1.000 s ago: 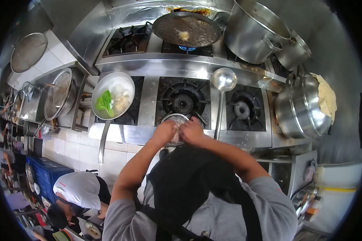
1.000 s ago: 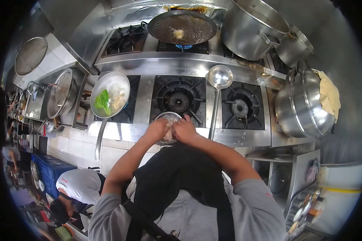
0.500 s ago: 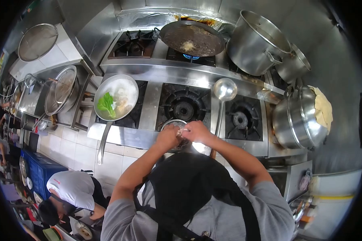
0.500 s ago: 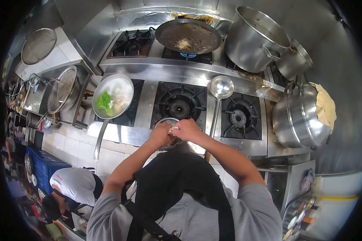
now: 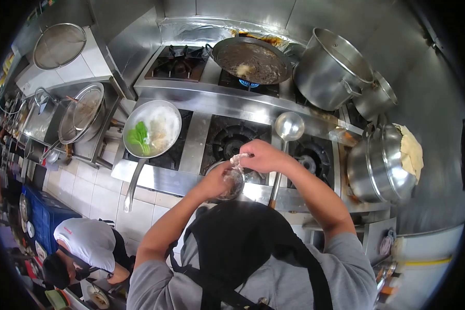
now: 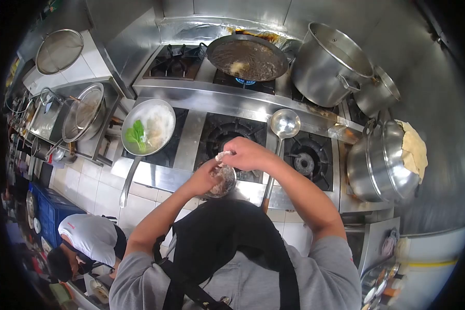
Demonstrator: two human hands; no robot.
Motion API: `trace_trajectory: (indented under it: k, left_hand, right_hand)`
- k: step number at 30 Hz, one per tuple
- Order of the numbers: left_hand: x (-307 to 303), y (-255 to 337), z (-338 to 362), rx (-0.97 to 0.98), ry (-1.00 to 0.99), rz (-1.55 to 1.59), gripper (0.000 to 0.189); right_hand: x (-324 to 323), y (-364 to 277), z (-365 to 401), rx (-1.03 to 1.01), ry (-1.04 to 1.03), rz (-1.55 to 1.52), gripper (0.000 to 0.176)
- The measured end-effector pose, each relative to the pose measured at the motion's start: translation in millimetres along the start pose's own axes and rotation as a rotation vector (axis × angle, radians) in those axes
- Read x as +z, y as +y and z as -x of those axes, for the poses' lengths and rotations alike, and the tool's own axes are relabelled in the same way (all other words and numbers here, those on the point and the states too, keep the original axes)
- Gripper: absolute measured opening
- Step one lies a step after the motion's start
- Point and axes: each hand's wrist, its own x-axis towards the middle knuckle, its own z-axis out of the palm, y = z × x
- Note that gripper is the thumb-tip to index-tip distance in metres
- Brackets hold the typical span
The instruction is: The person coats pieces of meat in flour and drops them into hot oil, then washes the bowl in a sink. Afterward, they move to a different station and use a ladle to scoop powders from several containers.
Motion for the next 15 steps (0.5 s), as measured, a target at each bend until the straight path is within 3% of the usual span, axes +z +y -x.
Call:
trace_trajectory:
  k: [1, 3, 5, 7, 9, 12, 15]
  left_hand:
    - [-0.6, 3.0, -1.8, 0.008, 0.006, -0.002, 0.057]
    - [-1.3, 8.2, -4.7, -0.048, -0.086, 1.093, 0.056]
    - [-2.5, 13.9, -10.8, -0.105, -0.104, 1.192, 0.053]
    - [-2.9, 18.6, -17.8, -0.236, -0.137, 1.397, 0.051]
    - [5.7, -0.1, -28.8, -0.288, -0.061, 1.429, 0.045]
    - [7.6, -3.2, -27.6, -0.431, 0.245, 1.393, 0.030]
    - [7.7, -9.0, -28.8, -0.477, 0.293, 1.375, 0.026]
  right_hand:
    - [-6.5, -9.3, 2.6, 0.006, -0.031, 0.029, 0.025]
    - [-9.0, -10.5, -0.8, 0.008, -0.055, 0.064, 0.025]
    - [7.2, 2.7, -8.5, -0.207, 0.008, 0.239, 0.025]
    - [25.2, -1.4, -10.8, -0.153, -0.006, 0.288, 0.022]
    - [56.1, 18.4, -20.9, -0.223, 0.146, 0.656, 0.021]
    - [93.9, 39.1, -16.1, -0.450, 0.401, 0.833, 0.039]
    - [90.7, 31.8, -3.5, -0.392, 0.441, 0.626, 0.044]
